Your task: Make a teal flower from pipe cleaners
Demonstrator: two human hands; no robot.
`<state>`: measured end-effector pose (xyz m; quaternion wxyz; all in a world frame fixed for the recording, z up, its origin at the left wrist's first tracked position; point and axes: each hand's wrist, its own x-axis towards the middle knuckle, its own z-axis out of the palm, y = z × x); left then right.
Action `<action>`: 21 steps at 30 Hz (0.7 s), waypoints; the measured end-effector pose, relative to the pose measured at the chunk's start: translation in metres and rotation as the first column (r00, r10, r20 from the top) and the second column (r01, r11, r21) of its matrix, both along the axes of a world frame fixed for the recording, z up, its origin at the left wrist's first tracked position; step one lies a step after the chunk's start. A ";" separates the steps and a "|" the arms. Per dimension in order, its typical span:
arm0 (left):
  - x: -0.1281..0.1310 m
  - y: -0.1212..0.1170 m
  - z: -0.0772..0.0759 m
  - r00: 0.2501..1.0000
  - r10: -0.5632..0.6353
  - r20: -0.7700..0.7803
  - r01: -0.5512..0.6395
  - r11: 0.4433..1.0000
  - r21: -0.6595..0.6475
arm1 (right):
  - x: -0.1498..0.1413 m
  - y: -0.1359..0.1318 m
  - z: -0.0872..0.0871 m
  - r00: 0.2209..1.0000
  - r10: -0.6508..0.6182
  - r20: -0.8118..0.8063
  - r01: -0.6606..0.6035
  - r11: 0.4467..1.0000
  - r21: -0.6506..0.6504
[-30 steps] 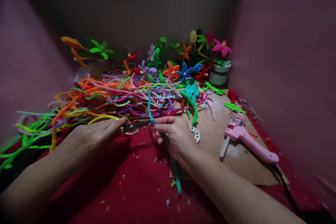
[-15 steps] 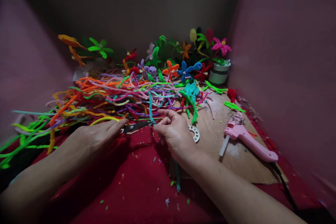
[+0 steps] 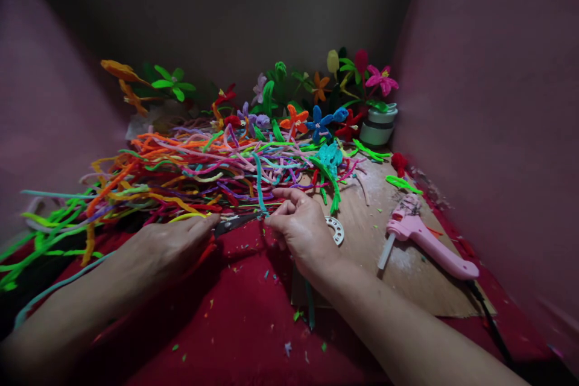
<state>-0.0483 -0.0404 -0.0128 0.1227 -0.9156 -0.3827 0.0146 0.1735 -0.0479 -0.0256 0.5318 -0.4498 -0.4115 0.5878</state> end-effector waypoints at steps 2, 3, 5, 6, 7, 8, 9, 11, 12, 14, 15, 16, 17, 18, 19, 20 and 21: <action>0.003 -0.001 0.002 1.000 0.017 -0.026 -0.016 1.000 0.021 | -0.001 -0.001 0.001 1.000 -0.005 0.000 0.005 1.000 0.009; 0.005 -0.001 0.004 0.999 0.029 -0.046 -0.028 0.999 0.026 | -0.001 -0.001 0.001 1.000 -0.011 0.002 0.011 1.000 0.013; 0.010 -0.003 0.007 0.994 0.065 -0.087 -0.062 0.998 0.028 | -0.002 -0.001 0.002 1.000 -0.022 0.014 0.021 0.999 0.024; 0.012 -0.004 0.008 0.992 0.081 -0.101 -0.078 0.997 0.028 | -0.002 -0.001 0.001 0.999 -0.027 0.022 0.027 0.999 0.029; 0.013 -0.005 0.009 0.989 0.095 -0.109 -0.093 0.995 0.026 | -0.002 -0.001 0.001 0.999 -0.032 0.029 0.031 0.999 0.034; 0.014 -0.006 0.009 0.988 0.105 -0.112 -0.103 0.994 0.022 | -0.002 -0.001 0.001 0.999 -0.035 0.032 0.034 0.999 0.037; 0.014 -0.007 0.009 0.988 0.109 -0.111 -0.107 0.994 0.018 | -0.003 0.000 0.001 0.999 -0.037 0.030 0.036 0.999 0.036; 0.013 -0.007 0.007 0.990 0.108 -0.093 -0.108 0.994 0.004 | -0.002 0.000 0.001 0.999 -0.039 0.017 0.038 0.999 0.017; 0.011 -0.007 0.005 0.992 0.103 -0.076 -0.104 0.994 -0.010 | -0.002 0.000 0.002 0.999 -0.036 0.010 0.036 0.999 0.003; 0.007 -0.006 0.002 0.996 0.086 -0.014 -0.087 0.995 -0.045 | -0.001 0.001 0.003 0.999 -0.034 0.001 0.034 0.999 -0.014; 0.004 -0.004 0.001 0.997 0.076 0.027 -0.075 0.996 -0.050 | -0.001 0.001 0.004 0.999 -0.036 0.006 0.036 0.999 -0.016; 0.002 -0.003 0.000 0.995 0.066 0.069 -0.063 0.997 -0.047 | 0.000 0.001 0.005 0.999 -0.044 0.010 0.044 0.999 -0.013; -0.001 -0.001 0.001 0.992 0.059 0.109 -0.055 0.998 -0.041 | 0.001 0.001 0.006 0.999 -0.053 0.013 0.053 0.999 -0.013; -0.002 0.001 0.002 0.987 0.059 0.152 -0.055 0.998 -0.030 | 0.002 0.002 0.006 0.998 -0.063 0.010 0.063 0.998 -0.016; -0.004 0.003 0.003 0.977 0.065 0.205 -0.062 0.998 -0.021 | 0.002 0.002 0.005 0.998 -0.066 0.000 0.066 0.997 -0.026; -0.004 0.005 0.006 0.960 0.075 0.270 -0.070 0.997 -0.025 | 0.003 0.003 0.005 0.998 -0.065 -0.017 0.064 0.997 -0.042; -0.003 0.006 0.008 0.933 0.099 0.345 -0.086 0.995 -0.052 | 0.003 0.004 0.004 0.997 -0.060 -0.042 0.057 0.997 -0.059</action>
